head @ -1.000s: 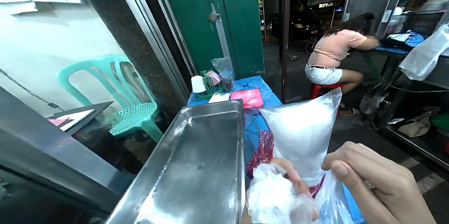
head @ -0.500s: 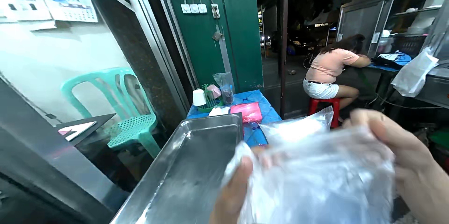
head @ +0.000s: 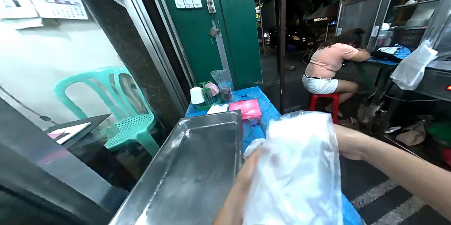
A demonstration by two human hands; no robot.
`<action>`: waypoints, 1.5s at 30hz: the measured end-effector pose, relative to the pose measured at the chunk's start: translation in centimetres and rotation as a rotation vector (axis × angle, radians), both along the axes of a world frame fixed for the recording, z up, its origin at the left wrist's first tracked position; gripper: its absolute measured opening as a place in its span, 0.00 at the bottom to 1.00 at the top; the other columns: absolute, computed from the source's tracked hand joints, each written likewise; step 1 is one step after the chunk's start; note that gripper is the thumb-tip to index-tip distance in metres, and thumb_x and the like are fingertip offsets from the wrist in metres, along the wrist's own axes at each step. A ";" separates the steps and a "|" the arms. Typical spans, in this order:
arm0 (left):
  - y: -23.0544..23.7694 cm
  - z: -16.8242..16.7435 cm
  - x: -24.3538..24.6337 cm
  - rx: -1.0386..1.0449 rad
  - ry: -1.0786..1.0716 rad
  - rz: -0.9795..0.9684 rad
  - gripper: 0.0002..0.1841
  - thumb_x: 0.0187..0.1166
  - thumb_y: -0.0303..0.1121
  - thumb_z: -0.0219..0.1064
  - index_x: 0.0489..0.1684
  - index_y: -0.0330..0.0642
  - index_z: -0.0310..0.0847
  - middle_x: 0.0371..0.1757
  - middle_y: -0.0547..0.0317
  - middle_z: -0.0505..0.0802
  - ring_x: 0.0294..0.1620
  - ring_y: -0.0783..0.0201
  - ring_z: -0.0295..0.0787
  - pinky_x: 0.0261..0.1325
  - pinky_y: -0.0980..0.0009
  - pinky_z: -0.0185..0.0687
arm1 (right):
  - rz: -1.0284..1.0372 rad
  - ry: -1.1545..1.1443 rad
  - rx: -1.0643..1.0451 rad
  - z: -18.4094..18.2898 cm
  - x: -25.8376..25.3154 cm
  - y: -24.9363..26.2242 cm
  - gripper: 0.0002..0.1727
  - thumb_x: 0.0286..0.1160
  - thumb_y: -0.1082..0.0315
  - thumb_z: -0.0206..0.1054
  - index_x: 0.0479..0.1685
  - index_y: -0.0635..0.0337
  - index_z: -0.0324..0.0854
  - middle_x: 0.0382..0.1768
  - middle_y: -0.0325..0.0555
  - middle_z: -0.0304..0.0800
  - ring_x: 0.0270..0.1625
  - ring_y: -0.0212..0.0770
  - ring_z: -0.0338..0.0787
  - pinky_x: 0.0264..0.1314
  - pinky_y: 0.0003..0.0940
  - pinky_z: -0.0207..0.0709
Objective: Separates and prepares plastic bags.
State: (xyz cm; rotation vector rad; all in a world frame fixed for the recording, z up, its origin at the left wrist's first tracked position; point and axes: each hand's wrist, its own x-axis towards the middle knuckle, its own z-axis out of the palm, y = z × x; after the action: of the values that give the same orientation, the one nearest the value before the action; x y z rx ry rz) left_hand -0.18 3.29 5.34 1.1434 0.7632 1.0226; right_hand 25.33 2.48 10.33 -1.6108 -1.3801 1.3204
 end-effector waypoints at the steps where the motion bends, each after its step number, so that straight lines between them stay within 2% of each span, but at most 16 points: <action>1: 0.1 -0.6 0.3 -0.051 0.013 0.027 0.16 0.94 0.29 0.40 0.53 0.36 0.77 0.37 0.67 0.91 0.39 0.82 0.88 0.48 0.82 0.85 | -0.021 0.002 -0.016 -0.4 -0.2 -0.4 0.07 0.90 0.71 0.53 0.46 0.57 0.76 0.25 0.35 0.82 0.22 0.25 0.80 0.23 0.20 0.74; 5: -0.9 -1.6 0.7 -0.139 -0.029 0.071 0.14 0.92 0.30 0.47 0.51 0.37 0.82 0.37 0.64 0.94 0.40 0.77 0.91 0.49 0.78 0.88 | -0.177 0.195 0.083 -2.8 -0.5 -1.7 0.08 0.88 0.73 0.53 0.51 0.56 0.77 0.29 0.35 0.85 0.27 0.26 0.83 0.30 0.21 0.78; 8: -2.1 -1.2 0.1 -0.110 -0.033 0.101 0.15 0.91 0.30 0.49 0.62 0.36 0.80 0.48 0.63 0.94 0.50 0.79 0.90 0.58 0.79 0.86 | -0.403 0.630 0.296 -5.9 -1.2 -3.7 0.10 0.86 0.74 0.54 0.58 0.61 0.76 0.33 0.44 0.91 0.31 0.33 0.92 0.35 0.27 0.88; 11: -2.7 -1.4 0.0 -0.024 -0.055 0.054 0.23 0.84 0.24 0.54 0.78 0.32 0.69 0.62 0.63 0.89 0.60 0.82 0.84 0.66 0.82 0.78 | -0.537 0.827 0.417 -7.3 -3.7 -7.0 0.12 0.89 0.69 0.51 0.66 0.57 0.67 0.39 0.42 0.91 0.34 0.33 0.93 0.35 0.28 0.89; 16: -1.5 -3.0 0.4 0.049 -0.028 0.047 0.33 0.66 0.18 0.71 0.78 0.30 0.69 0.62 0.56 0.91 0.60 0.72 0.88 0.64 0.74 0.85 | -0.574 0.738 0.627 -9.7 -7.7 -8.8 0.25 0.69 0.80 0.62 0.67 0.60 0.63 0.51 0.34 0.86 0.45 0.27 0.91 0.46 0.29 0.90; 19: -0.5 -3.3 -0.7 0.235 0.216 0.078 0.40 0.58 0.21 0.76 0.77 0.26 0.65 0.62 0.59 0.88 0.59 0.82 0.84 0.64 0.82 0.81 | -0.467 0.523 0.625 -10.8 -6.7 -8.6 0.31 0.60 0.81 0.73 0.67 0.65 0.67 0.53 0.36 0.86 0.44 0.28 0.92 0.45 0.28 0.91; 22: 0.9 -2.3 -2.1 0.451 0.385 0.005 0.43 0.57 0.21 0.78 0.81 0.25 0.62 0.68 0.53 0.86 0.65 0.80 0.82 0.70 0.81 0.77 | -0.221 0.246 0.565 -10.4 -3.2 -8.2 0.35 0.59 0.68 0.81 0.69 0.65 0.71 0.55 0.43 0.87 0.48 0.34 0.93 0.45 0.33 0.91; 26: 2.6 1.3 -1.9 0.623 0.384 0.040 0.37 0.61 0.27 0.79 0.76 0.32 0.70 0.58 0.64 0.92 0.56 0.81 0.88 0.63 0.80 0.85 | -0.248 0.125 0.787 -7.5 0.1 -4.9 0.42 0.58 0.43 0.82 0.73 0.49 0.73 0.60 0.40 0.88 0.59 0.39 0.89 0.57 0.38 0.88; 29: 4.0 2.7 -0.5 0.669 0.311 -0.092 0.44 0.63 0.29 0.75 0.88 0.46 0.63 0.74 0.70 0.85 0.64 0.77 0.85 0.65 0.75 0.85 | -0.206 0.151 0.793 -5.0 -1.2 -2.7 0.58 0.49 0.31 0.81 0.88 0.36 0.61 0.69 0.34 0.83 0.66 0.34 0.87 0.64 0.36 0.87; 31: 3.5 1.9 0.4 0.583 0.295 -0.100 0.38 0.65 0.25 0.73 0.83 0.42 0.68 0.64 0.68 0.90 0.56 0.78 0.89 0.59 0.76 0.87 | -0.193 0.278 0.836 -5.8 -3.2 -2.2 0.61 0.51 0.30 0.79 0.89 0.46 0.57 0.64 0.31 0.87 0.60 0.25 0.89 0.61 0.26 0.87; 33: 1.7 0.7 0.9 0.484 0.365 -0.002 0.21 0.67 0.23 0.73 0.60 0.28 0.77 0.42 0.65 0.92 0.41 0.83 0.88 0.50 0.82 0.85 | -0.177 0.363 0.918 -8.2 -4.3 -2.1 0.62 0.67 0.28 0.66 0.88 0.69 0.46 0.70 0.36 0.81 0.67 0.19 0.83 0.70 0.21 0.80; 36: 0.3 -1.9 0.0 0.411 0.512 0.003 0.33 0.65 0.20 0.73 0.72 0.15 0.66 0.60 0.41 0.88 0.60 0.73 0.85 0.68 0.77 0.77 | -0.245 0.442 0.933 -12.5 -4.9 -2.8 0.42 0.81 0.35 0.56 0.81 0.61 0.62 0.64 0.23 0.87 0.66 0.13 0.83 0.72 0.20 0.77; 38: 0.0 -2.3 -0.4 0.409 0.561 -0.050 0.38 0.62 0.17 0.72 0.77 0.14 0.60 0.69 0.33 0.83 0.69 0.67 0.80 0.75 0.74 0.72 | -0.310 0.481 0.791 -13.6 -4.7 -3.8 0.27 0.82 0.60 0.62 0.72 0.71 0.68 0.56 0.36 0.88 0.58 0.17 0.84 0.67 0.18 0.77; 39: -0.2 -1.9 -0.6 0.419 0.559 -0.087 0.39 0.61 0.17 0.73 0.77 0.15 0.61 0.69 0.35 0.83 0.69 0.71 0.79 0.74 0.77 0.70 | -0.210 0.441 0.796 -14.0 -3.9 -3.8 0.33 0.83 0.62 0.60 0.80 0.77 0.59 0.66 0.43 0.83 0.66 0.19 0.81 0.74 0.20 0.73; 41: 0.0 -0.4 -0.7 0.483 0.491 -0.156 0.34 0.60 0.22 0.78 0.70 0.20 0.70 0.60 0.51 0.89 0.60 0.83 0.82 0.69 0.84 0.74 | -0.025 0.295 0.942 -15.2 -1.9 -2.1 0.46 0.86 0.38 0.53 0.89 0.69 0.53 0.81 0.43 0.74 0.81 0.27 0.74 0.85 0.31 0.68; 45: 2.4 0.5 -0.2 0.562 0.289 -0.088 0.22 0.61 0.39 0.83 0.48 0.37 0.81 0.33 0.73 0.92 0.35 0.81 0.89 0.45 0.79 0.88 | -0.040 0.184 1.051 -11.8 -1.1 -1.0 0.50 0.80 0.31 0.55 0.89 0.62 0.55 0.80 0.46 0.73 0.81 0.34 0.74 0.85 0.38 0.70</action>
State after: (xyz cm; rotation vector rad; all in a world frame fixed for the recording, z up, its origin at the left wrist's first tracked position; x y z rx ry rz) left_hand -0.39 5.66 5.84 1.8224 0.6565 1.0394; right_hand 24.23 1.48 -1.50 -0.7642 -1.5158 0.4952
